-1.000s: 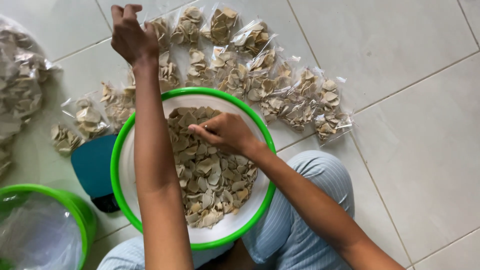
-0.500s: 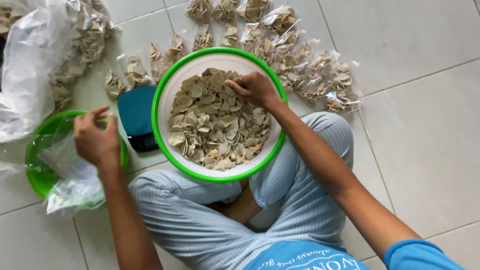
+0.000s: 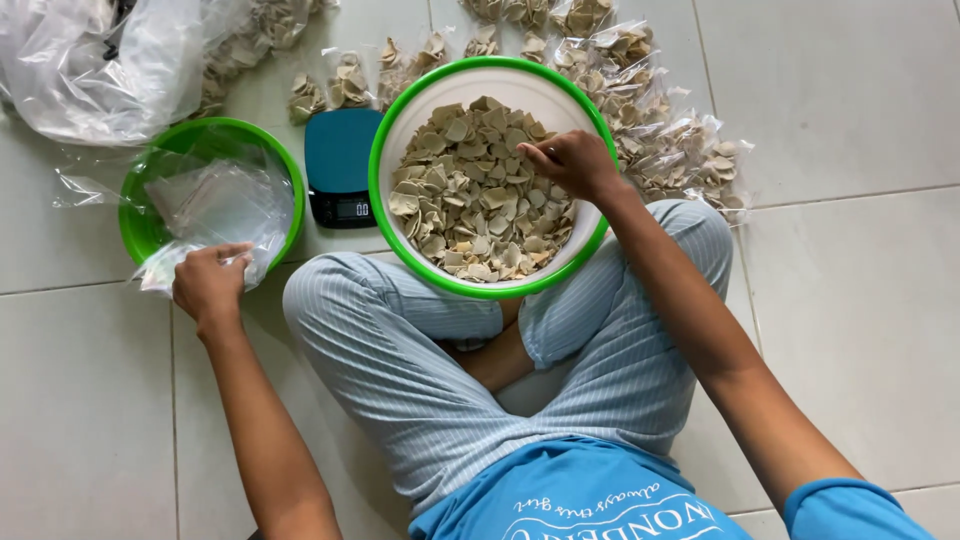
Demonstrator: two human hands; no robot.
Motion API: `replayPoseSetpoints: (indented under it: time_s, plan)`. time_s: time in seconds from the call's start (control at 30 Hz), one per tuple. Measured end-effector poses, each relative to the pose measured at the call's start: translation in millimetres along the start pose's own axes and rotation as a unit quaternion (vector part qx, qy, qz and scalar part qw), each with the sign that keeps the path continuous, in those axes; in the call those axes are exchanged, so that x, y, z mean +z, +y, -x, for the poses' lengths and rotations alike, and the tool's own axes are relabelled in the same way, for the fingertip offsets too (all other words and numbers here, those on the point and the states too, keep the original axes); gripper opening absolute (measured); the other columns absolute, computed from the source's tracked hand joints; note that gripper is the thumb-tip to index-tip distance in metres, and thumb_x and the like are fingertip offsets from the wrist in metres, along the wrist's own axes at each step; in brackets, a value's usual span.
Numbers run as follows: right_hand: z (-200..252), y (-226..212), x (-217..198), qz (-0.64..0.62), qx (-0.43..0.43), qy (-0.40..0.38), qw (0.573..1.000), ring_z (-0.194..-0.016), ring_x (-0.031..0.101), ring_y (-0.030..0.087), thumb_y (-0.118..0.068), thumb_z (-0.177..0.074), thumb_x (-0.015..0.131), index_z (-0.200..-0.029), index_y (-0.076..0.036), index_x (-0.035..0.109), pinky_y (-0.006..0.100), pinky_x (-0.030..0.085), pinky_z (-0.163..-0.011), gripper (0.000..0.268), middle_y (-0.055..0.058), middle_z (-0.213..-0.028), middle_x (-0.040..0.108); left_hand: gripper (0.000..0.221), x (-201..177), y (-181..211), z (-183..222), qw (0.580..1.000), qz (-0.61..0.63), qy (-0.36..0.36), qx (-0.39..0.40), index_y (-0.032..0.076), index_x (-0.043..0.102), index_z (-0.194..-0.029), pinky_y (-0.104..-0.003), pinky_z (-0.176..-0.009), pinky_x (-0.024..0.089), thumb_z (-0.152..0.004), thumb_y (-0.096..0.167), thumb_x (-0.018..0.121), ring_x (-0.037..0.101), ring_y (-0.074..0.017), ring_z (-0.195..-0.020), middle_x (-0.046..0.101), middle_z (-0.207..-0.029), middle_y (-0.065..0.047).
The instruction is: Scoop dried food items into small plastic bags and weigh them on a digital scale.
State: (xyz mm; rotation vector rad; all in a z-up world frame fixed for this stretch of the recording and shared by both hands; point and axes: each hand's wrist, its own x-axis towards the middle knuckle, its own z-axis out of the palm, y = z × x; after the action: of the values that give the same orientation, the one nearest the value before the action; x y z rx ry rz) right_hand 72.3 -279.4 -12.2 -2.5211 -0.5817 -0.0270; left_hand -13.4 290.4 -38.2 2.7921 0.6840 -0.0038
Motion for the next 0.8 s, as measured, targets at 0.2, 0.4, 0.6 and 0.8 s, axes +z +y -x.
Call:
replayPoseSetpoints:
  time_s: [0.2,0.4,0.6,0.8]
  plan:
    - [5.1,-1.5,4.5,-0.004,0.003,0.014,1.0,-0.039,0.056,0.013,-0.04,-0.109,0.055,-0.106,-0.016,0.081,0.031,0.048,-0.046,0.036,0.001,-0.066,0.074,0.038,16.1,12.6,-16.5,0.992,0.004,0.122,-0.017,0.027,0.085,-0.101,-0.051,-0.087,0.042,-0.088,0.051,0.059,0.071,-0.0345,-0.088,0.079,-0.096,-0.005]
    - [11.4,-5.5,10.5,0.017,-0.023,0.013,1.0,-0.034,0.041,0.01,-0.043,-0.113,0.05,-0.079,-0.018,0.076,0.026,0.041,-0.043,0.05,-0.004,-0.048,0.053,0.053,61.6,-13.6,-72.6,0.97,-0.025,0.21,-0.119,0.02,0.079,-0.107,-0.053,-0.081,0.042,-0.074,0.059,0.093,0.064,-0.0364,-0.099,0.068,-0.11,-0.013]
    - [41.1,-25.2,6.6,0.001,0.058,-0.022,0.998,-0.081,0.07,0.041,-0.051,-0.111,0.039,-0.076,-0.018,0.066,0.054,0.054,-0.071,0.055,0.011,-0.079,0.071,0.046,75.0,-41.5,-76.2,0.983,-0.019,0.152,-0.096,0.016,0.081,-0.1,-0.054,-0.085,0.046,-0.064,0.037,0.099,0.073,-0.0396,-0.091,0.075,-0.092,-0.012]
    - [68.5,-56.1,-5.5,-0.014,0.056,-0.058,0.997,-0.061,0.069,0.017,-0.049,-0.109,0.033,-0.104,-0.015,0.077,0.03,0.055,-0.054,0.056,0.005,-0.083,0.075,0.045,73.1,-33.7,-73.6,0.952,0.046,0.271,-0.134,0.029,0.085,-0.095,-0.05,-0.07,0.045,-0.063,0.001,0.071,0.071,-0.04,-0.08,0.079,-0.075,-0.006]
